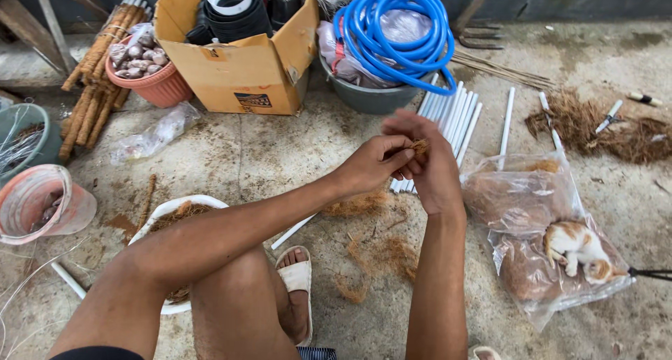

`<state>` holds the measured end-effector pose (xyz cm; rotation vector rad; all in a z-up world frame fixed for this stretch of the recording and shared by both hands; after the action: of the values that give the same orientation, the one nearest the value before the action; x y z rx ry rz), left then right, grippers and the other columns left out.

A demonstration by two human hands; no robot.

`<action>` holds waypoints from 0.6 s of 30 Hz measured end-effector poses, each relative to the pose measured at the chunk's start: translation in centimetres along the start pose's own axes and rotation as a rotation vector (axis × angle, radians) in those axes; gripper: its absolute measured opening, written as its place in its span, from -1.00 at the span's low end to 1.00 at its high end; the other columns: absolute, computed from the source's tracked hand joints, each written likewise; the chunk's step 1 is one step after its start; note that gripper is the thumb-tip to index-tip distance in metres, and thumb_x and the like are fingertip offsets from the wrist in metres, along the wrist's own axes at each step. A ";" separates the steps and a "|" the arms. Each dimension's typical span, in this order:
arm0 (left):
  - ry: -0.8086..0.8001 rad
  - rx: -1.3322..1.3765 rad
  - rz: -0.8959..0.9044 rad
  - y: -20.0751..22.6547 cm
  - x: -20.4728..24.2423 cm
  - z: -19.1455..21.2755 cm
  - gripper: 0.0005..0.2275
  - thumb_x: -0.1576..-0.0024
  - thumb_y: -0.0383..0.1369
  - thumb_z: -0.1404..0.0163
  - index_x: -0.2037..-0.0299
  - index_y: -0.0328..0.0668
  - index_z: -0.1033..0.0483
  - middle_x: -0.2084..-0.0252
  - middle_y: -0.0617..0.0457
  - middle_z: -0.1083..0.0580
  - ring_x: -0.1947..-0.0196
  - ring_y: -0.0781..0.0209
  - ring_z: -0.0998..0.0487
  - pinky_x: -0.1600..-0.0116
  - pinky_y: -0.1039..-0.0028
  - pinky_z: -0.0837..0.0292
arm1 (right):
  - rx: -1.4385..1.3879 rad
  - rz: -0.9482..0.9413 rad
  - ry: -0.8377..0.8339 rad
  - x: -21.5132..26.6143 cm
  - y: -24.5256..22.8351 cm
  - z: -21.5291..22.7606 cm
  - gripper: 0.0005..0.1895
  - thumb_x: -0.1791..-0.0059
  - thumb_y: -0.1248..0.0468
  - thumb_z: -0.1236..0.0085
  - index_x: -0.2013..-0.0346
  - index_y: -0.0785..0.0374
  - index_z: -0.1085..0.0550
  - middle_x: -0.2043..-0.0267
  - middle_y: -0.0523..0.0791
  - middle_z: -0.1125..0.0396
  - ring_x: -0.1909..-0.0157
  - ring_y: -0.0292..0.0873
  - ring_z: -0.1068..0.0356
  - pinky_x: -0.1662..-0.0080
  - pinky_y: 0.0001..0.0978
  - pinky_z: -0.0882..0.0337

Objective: The person sits on the floor and wraps loose coconut fiber around white plastic rods by hand. They repeatedly pull strands from a pile, align them, and wind them tightly along the length of each rod.

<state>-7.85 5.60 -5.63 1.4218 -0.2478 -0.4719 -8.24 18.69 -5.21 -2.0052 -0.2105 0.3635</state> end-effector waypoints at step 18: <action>-0.209 0.038 0.178 0.0 1.6 -2.7 -0.23 -0.27 0.21 0.59 -0.58 -0.15 0.28 -0.61 -0.18 0.35 -0.61 -0.06 0.41 -0.58 0.04 0.30 | 0.431 0.460 0.605 -2.0 6.3 4.5 -0.16 -0.19 -0.27 0.69 -0.36 0.23 -0.34 -0.38 0.18 -0.23 -0.42 0.17 -0.22 -0.40 0.12 -0.26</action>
<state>-5.27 7.23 -6.17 1.3733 -0.5489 -0.4710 -11.73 19.08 -12.38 -1.6281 0.6639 0.0604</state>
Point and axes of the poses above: each hand's wrist, its own x-axis away from the middle knuckle, its own z-axis out of the back of the hand, y = z × x, the point moved 3 cm from there along -x, towards the middle knuckle
